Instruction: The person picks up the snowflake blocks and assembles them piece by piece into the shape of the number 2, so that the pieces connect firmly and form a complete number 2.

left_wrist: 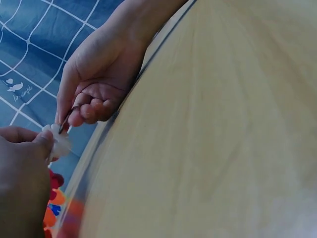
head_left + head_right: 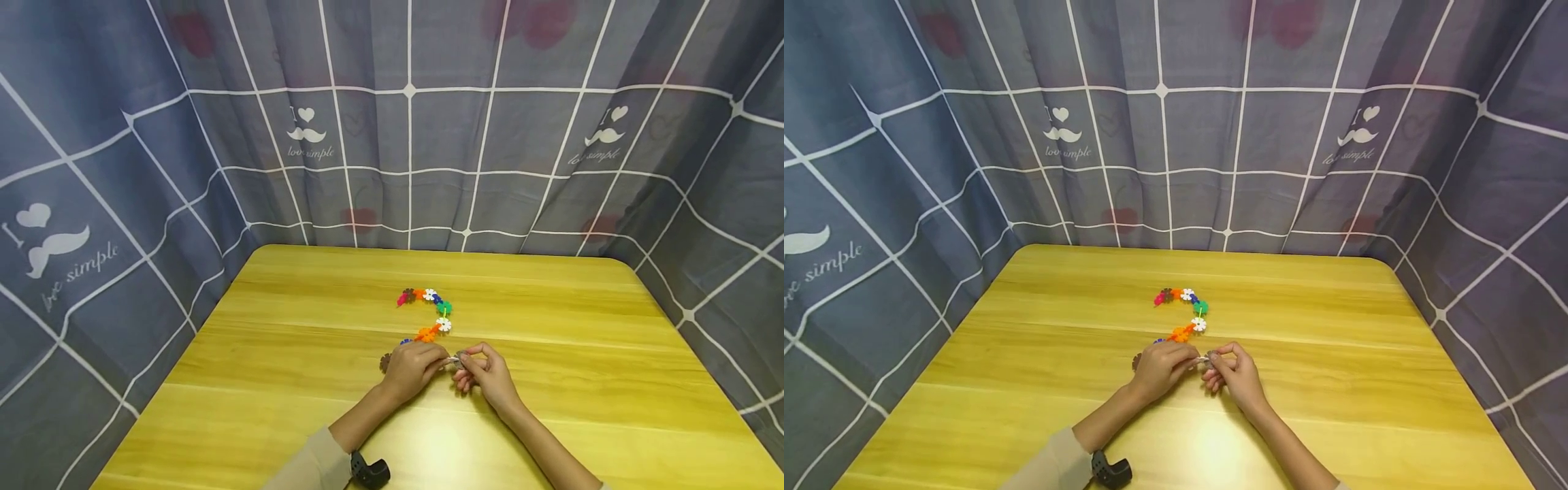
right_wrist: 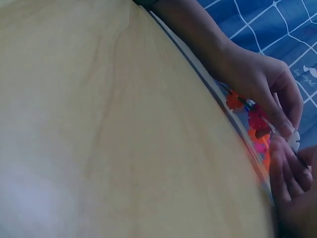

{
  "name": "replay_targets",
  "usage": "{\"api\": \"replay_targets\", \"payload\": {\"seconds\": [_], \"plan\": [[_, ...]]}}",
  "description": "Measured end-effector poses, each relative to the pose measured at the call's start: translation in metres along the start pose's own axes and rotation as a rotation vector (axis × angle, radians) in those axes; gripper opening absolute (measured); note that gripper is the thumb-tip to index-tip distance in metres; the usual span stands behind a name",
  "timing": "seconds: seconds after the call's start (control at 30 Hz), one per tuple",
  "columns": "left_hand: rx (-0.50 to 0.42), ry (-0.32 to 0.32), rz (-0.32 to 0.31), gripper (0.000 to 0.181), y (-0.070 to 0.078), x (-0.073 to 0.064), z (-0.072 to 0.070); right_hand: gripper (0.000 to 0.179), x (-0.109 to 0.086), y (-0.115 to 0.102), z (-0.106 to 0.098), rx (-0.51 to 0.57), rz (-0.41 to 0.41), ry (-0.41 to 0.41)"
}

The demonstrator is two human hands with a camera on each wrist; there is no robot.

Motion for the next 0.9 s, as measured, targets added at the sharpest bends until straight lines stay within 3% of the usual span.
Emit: {"api": "replay_targets", "payload": {"seconds": [0.1, 0.2, 0.37, 0.47, 0.57, 0.67, 0.9], "plan": [[0.018, -0.031, -0.012, 0.011, 0.001, -0.001, 0.002, 0.027, -0.004, -0.001, -0.006, -0.090, -0.058, 0.060], [0.044, -0.050, -0.066, 0.022, -0.002, -0.002, -0.001, 0.023, -0.007, -0.002, -0.016, -0.207, -0.128, 0.166], [0.107, -0.122, -0.228, 0.062, -0.016, -0.015, -0.014, 0.010, -0.010, -0.007, -0.029, -0.439, -0.283, 0.269], [0.092, -0.185, -0.338, 0.074, -0.025, -0.028, -0.024, 0.013, -0.012, -0.008, -0.035, -0.534, -0.353, 0.230], [0.023, -0.195, -0.401, 0.063, -0.029, -0.039, -0.033, 0.027, -0.012, -0.006, -0.039, -0.569, -0.396, 0.120], [-0.051, -0.176, -0.415, 0.043, -0.029, -0.042, -0.035, 0.035, -0.012, -0.005, -0.041, -0.582, -0.435, 0.043], [-0.091, -0.177, -0.411, 0.032, -0.037, -0.038, -0.023, 0.034, -0.009, -0.002, -0.042, -0.603, -0.496, 0.066]]}}
Point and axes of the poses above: each hand's wrist, its own x-axis towards the middle knuckle, its own z-axis out of the palm, y = z × x, the point moved 5 cm from there along x, towards the middle knuckle, and after that the axes turned 8 degrees about y, right-handed, at the moved point
